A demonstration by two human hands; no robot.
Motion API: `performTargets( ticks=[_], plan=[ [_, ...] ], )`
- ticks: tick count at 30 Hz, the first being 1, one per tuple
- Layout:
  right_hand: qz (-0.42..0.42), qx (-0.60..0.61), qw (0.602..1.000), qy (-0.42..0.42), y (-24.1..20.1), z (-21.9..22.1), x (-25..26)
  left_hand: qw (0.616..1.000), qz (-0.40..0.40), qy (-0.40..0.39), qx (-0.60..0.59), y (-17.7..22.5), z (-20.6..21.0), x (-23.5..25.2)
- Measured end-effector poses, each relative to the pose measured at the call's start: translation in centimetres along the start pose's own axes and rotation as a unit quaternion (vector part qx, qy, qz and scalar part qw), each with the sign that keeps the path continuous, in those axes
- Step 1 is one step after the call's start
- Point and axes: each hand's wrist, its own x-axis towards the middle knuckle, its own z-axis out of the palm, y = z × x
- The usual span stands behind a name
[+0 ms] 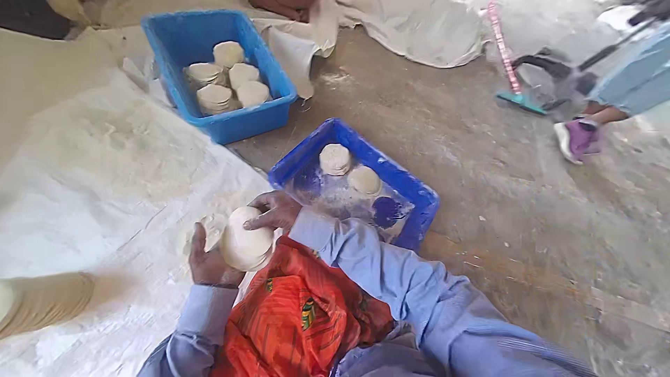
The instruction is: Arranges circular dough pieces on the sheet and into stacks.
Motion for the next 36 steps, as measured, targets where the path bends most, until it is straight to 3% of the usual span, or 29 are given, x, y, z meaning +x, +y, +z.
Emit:
performTargets(
  ticks=[4, 9, 13, 16, 18, 20, 22, 27, 32, 34, 36],
  plan=[
    [0.005, 0.037, 0.999, 0.007, 1.2, 0.6, 1.1, 0.998, 0.015, 0.064, 0.007, 0.3, -0.8, -0.4],
    [0.027, 0.138, 0.990, -0.012, 1.7, -1.0, 1.2, 0.997, 0.016, 0.077, 0.006, -0.2, -0.7, 0.3],
    [-0.042, 0.009, 0.999, -0.001, 1.2, 0.0, 0.7, 0.996, -0.004, 0.084, 0.014, -0.9, -0.6, 0.7],
    [-0.052, -0.052, 0.996, 0.060, 1.0, 0.4, 0.2, 0.988, -0.011, 0.140, 0.057, -1.3, -0.6, 1.0],
    [0.012, 0.070, 0.991, 0.114, 1.5, -0.2, 0.0, 0.985, -0.002, 0.164, 0.056, -1.0, -0.5, 1.2],
    [0.135, 0.220, 0.956, 0.142, 1.7, -0.3, -0.1, 0.987, 0.019, 0.157, 0.024, -0.4, -0.2, 1.3],
    [0.218, 0.297, 0.923, 0.109, 2.2, 0.9, -0.4, 0.991, 0.040, 0.131, -0.010, 0.2, -0.1, 1.2],
    [0.184, 0.357, 0.914, 0.062, 1.2, 4.5, -0.4, 0.995, 0.045, 0.087, -0.006, -0.1, -0.1, 0.7],
    [0.178, 0.257, 0.949, 0.031, 0.2, 4.7, -0.6, 0.984, -0.018, 0.119, 0.128, 0.0, 0.1, 0.3],
    [0.140, 0.156, 0.978, -0.005, 1.0, 2.0, -0.7, 0.977, -0.032, 0.139, 0.155, 0.3, -0.1, 0.5],
    [0.047, -0.006, 0.997, 0.059, 2.9, -2.6, -1.0, 0.965, -0.035, 0.174, 0.193, 1.0, -0.7, 0.4]
  ],
)
